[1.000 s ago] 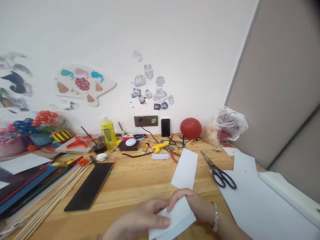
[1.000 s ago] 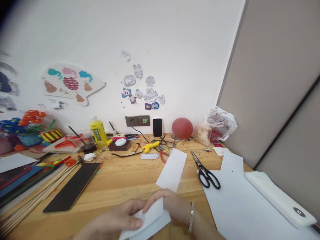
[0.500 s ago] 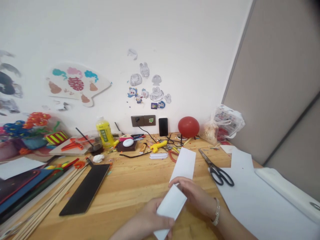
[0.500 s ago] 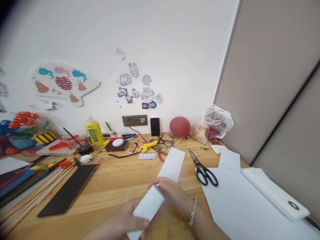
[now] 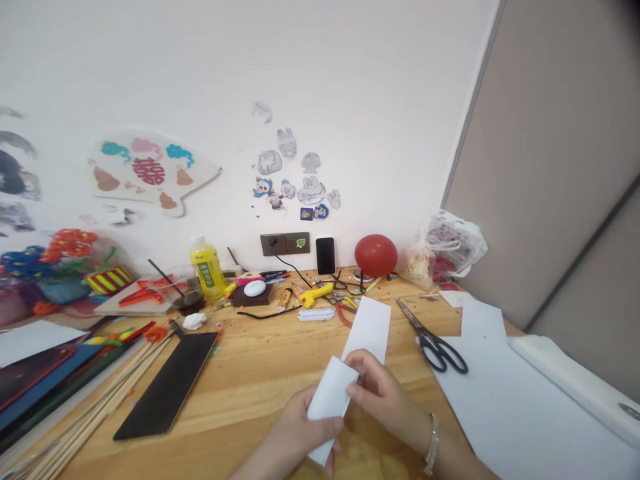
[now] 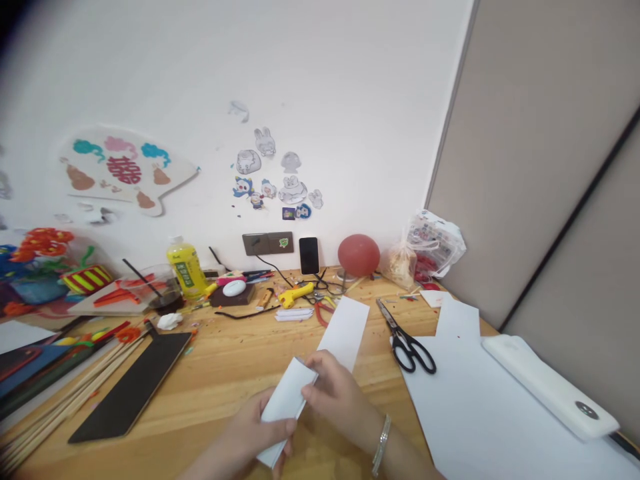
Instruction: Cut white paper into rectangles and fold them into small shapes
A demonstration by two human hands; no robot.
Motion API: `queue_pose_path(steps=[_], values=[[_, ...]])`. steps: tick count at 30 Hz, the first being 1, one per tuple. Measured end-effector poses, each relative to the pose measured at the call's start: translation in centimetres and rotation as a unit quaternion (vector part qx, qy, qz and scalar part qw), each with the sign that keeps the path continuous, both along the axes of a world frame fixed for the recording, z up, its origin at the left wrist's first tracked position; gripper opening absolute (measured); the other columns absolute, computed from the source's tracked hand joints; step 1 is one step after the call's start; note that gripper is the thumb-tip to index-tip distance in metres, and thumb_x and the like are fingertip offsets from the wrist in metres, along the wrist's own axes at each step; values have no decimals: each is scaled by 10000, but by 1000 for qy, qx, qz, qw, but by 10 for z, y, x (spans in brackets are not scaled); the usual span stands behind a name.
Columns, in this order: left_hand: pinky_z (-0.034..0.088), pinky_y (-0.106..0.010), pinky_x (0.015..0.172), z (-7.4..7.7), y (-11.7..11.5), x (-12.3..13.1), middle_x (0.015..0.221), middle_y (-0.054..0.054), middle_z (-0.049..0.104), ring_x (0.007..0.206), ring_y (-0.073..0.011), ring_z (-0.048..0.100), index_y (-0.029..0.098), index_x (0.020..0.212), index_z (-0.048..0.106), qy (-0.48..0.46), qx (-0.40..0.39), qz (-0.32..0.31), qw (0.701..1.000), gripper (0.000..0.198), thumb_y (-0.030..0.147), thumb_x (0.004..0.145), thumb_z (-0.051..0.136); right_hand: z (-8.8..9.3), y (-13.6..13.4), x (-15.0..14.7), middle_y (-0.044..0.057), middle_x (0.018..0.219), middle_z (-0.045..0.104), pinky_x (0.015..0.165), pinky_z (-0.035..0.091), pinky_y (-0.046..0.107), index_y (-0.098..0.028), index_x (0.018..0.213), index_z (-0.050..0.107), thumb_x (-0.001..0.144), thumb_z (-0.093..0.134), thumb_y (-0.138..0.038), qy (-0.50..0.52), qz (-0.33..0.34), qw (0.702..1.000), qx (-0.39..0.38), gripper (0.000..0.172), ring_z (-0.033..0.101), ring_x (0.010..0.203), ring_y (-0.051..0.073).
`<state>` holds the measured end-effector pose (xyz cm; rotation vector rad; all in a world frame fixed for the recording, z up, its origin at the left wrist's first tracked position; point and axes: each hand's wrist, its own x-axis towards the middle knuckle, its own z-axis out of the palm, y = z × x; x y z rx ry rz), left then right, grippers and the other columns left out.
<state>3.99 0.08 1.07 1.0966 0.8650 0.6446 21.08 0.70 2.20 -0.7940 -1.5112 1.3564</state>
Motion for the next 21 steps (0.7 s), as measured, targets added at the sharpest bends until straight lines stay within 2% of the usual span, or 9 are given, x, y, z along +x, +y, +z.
queue_pose_path(steps=[4, 7, 11, 15, 21], values=[[432, -175, 337, -6, 2, 4, 507, 20, 587, 374, -85, 507, 127, 886, 547, 9, 8, 3, 1000, 521, 445, 546, 782, -3, 2, -1, -35, 658, 456, 534, 381, 232, -194, 713, 464, 745, 599, -406, -70, -74, 995, 3, 253, 458, 602, 124], [445, -183, 345, -5, 2, 5, 514, 10, 587, 381, -86, 508, 122, 869, 556, 7, 5, -7, 1000, 547, 483, 527, 784, -2, 3, 1, -48, 619, 460, 513, 396, 227, -198, 681, 437, 729, 602, -353, -50, -58, 997, -28, 231, 482, 567, 118], [473, -191, 374, 1, -1, 3, 566, -5, 595, 452, -105, 543, 125, 879, 582, -17, -3, -17, 1000, 507, 496, 580, 754, 1, 3, 1, -58, 592, 496, 510, 413, 234, -195, 685, 441, 720, 594, -314, -26, -32, 997, -61, 197, 521, 520, 113], [482, -192, 388, 2, -3, 2, 557, -6, 603, 441, -102, 546, 120, 926, 584, -15, -2, -3, 1000, 497, 483, 620, 734, 2, 3, 1, -65, 590, 502, 503, 411, 231, -195, 680, 444, 712, 613, -327, -25, -32, 997, -66, 216, 528, 498, 103], [442, -167, 361, 2, -1, 0, 536, -10, 607, 381, -87, 531, 116, 902, 600, -13, 11, -20, 1000, 475, 506, 650, 700, -2, 5, 0, -79, 558, 499, 486, 404, 220, -199, 701, 433, 699, 626, -337, -21, -46, 996, -73, 237, 525, 467, 95]])
